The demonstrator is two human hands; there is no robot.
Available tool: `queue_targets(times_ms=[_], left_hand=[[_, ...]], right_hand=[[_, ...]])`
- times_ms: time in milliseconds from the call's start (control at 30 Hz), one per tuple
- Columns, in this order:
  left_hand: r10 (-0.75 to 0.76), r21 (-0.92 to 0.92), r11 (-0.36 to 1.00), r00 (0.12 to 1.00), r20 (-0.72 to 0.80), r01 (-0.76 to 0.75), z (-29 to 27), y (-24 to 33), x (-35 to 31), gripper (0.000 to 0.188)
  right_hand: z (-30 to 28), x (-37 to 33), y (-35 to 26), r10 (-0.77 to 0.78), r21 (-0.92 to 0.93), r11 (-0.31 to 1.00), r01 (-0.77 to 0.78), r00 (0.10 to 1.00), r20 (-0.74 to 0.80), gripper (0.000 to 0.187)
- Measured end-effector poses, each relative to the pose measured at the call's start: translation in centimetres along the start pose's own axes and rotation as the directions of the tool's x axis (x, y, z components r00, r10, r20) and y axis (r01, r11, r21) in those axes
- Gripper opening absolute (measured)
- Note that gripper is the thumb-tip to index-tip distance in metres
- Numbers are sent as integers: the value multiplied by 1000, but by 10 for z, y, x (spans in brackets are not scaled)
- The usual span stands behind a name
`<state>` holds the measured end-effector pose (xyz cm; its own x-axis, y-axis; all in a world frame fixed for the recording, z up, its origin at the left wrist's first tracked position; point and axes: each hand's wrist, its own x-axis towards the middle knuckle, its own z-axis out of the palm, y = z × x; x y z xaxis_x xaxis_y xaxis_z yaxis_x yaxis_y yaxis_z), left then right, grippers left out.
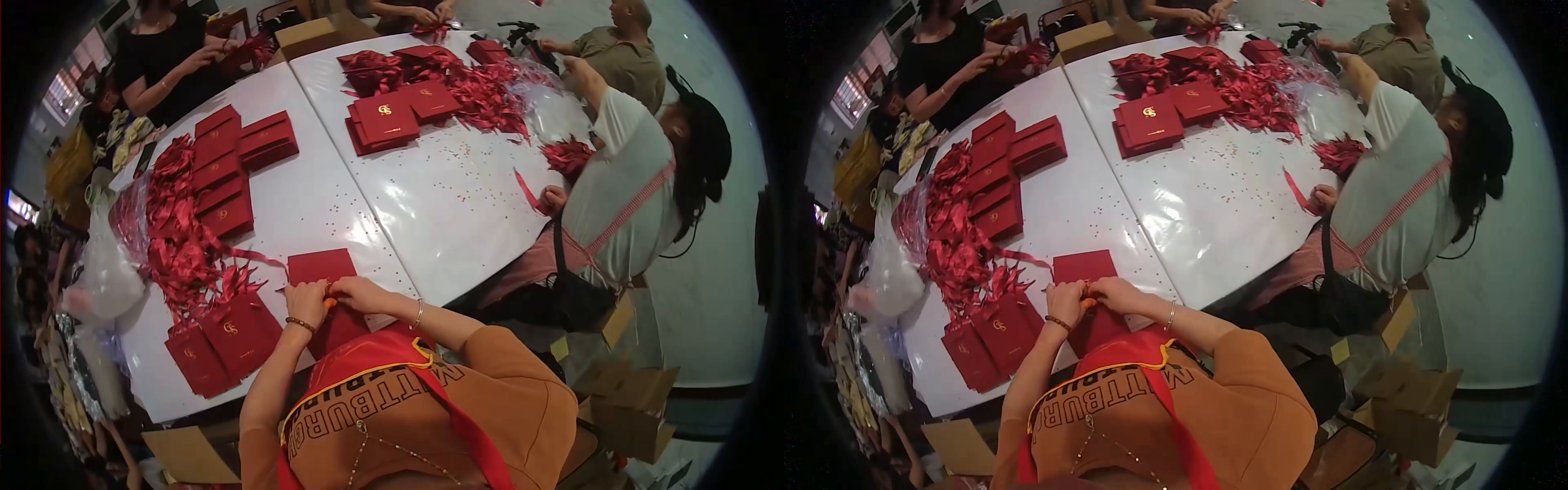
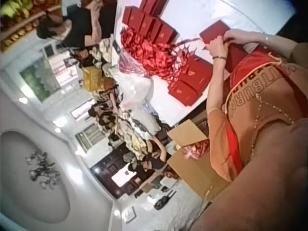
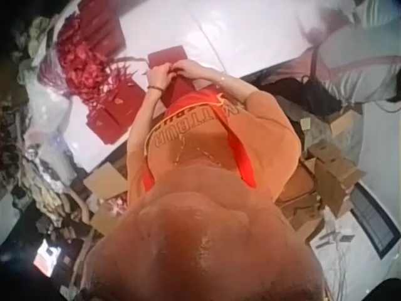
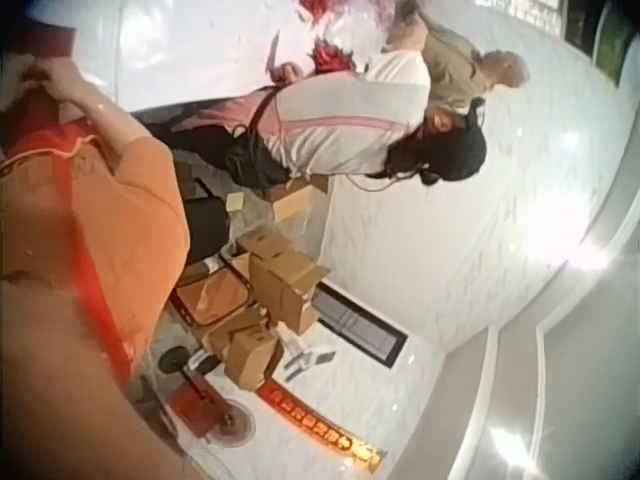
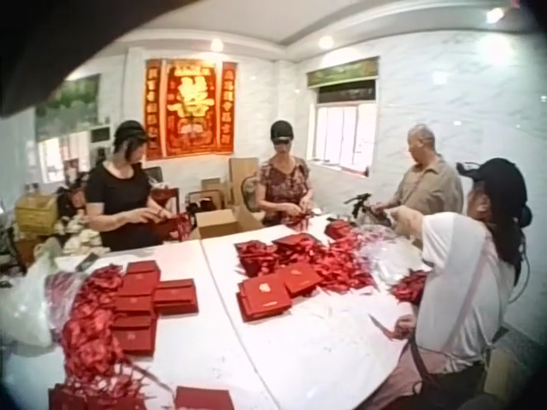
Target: Assembling and decorating red greeting cards with ribbons.
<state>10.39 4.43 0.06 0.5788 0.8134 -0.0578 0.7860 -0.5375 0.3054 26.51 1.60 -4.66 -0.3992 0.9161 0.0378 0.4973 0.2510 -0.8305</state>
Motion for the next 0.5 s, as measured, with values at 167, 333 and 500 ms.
queue_targets(times_ms=[167,333,500], left_hand=[[111,-357,931,990,90,-72,8,-45,14,19],[159,-649,679,794,587,344,5,-66,34,25],[100,-584,656,712,695,477,0,-64,37,21]], right_hand=[[0,-6,-5,16,13,1000,-15,1000,-24,20],[-3,-6,-13,-68,46,996,70,997,-48,20],[-3,-6,-19,-66,33,997,67,998,-22,19]])
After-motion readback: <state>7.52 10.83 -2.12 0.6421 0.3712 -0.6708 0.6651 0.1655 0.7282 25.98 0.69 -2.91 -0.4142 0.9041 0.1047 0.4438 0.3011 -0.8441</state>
